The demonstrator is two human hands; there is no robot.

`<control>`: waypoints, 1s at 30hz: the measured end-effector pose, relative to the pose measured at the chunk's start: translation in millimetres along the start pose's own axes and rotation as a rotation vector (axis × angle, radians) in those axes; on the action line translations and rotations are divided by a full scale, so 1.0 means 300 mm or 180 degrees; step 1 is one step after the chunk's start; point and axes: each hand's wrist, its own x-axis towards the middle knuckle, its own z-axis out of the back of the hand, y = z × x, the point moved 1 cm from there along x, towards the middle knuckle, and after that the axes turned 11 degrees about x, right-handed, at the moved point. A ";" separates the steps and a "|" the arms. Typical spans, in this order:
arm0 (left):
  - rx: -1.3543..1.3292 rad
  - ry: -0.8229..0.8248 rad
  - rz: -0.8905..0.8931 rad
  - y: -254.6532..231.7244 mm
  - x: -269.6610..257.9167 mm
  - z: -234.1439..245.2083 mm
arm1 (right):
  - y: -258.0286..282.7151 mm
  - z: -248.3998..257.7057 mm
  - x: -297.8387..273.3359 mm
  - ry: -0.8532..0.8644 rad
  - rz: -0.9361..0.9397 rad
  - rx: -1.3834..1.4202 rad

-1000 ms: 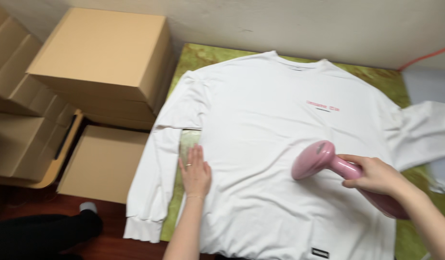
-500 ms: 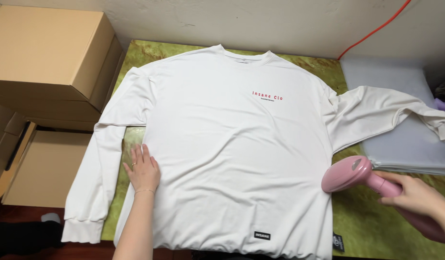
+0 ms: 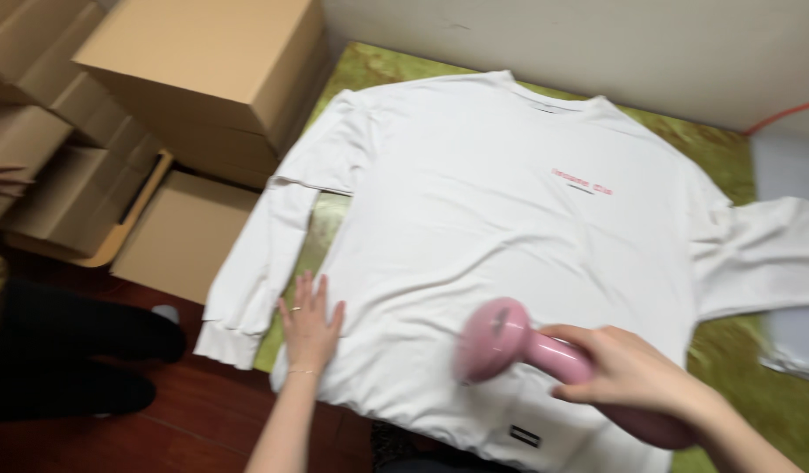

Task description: The person places a folded brown garment into a plastic bag, seals it, and puts the bag into a cardboard box. They then take a white long-sleeved shirt from a hanger and use a pink handheld steamer to smooth its surface on a table.

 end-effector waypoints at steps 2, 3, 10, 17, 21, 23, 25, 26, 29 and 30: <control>-0.0176 0.0242 0.0092 -0.027 0.020 0.089 | 0.178 -0.035 0.093 -0.0025 0.0326 -0.0012; -0.0379 0.0480 0.0143 -0.043 0.041 0.132 | 0.271 -0.048 0.140 -0.0074 0.0611 -0.0004; -0.0418 -0.0525 0.0063 0.004 -0.003 0.122 | 0.633 -0.176 0.481 -0.0568 0.1064 0.0331; -0.0400 -0.0738 0.0081 0.003 0.004 0.117 | 0.633 -0.146 0.466 -0.0507 0.0776 0.0332; -0.0350 -0.0799 0.0039 0.000 0.005 0.134 | 0.502 -0.107 0.374 -0.0479 0.0362 0.0317; -0.0333 -0.0799 0.0015 0.003 0.004 0.144 | 0.418 -0.084 0.309 -0.0508 0.0171 0.0439; -0.0320 -0.0807 -0.0013 0.003 0.002 0.143 | 0.307 -0.071 0.252 -0.0546 -0.0019 0.0563; -0.0351 -0.0531 -0.0005 0.005 0.003 0.135 | 0.238 -0.070 0.230 -0.0475 -0.0270 0.0515; -0.0401 -0.0384 -0.0035 0.007 -0.005 0.101 | 0.029 -0.074 0.148 -0.0480 -0.0685 0.0750; -0.0407 -0.0518 -0.0021 0.004 -0.008 0.087 | -0.044 -0.078 0.115 -0.0543 -0.0809 0.1003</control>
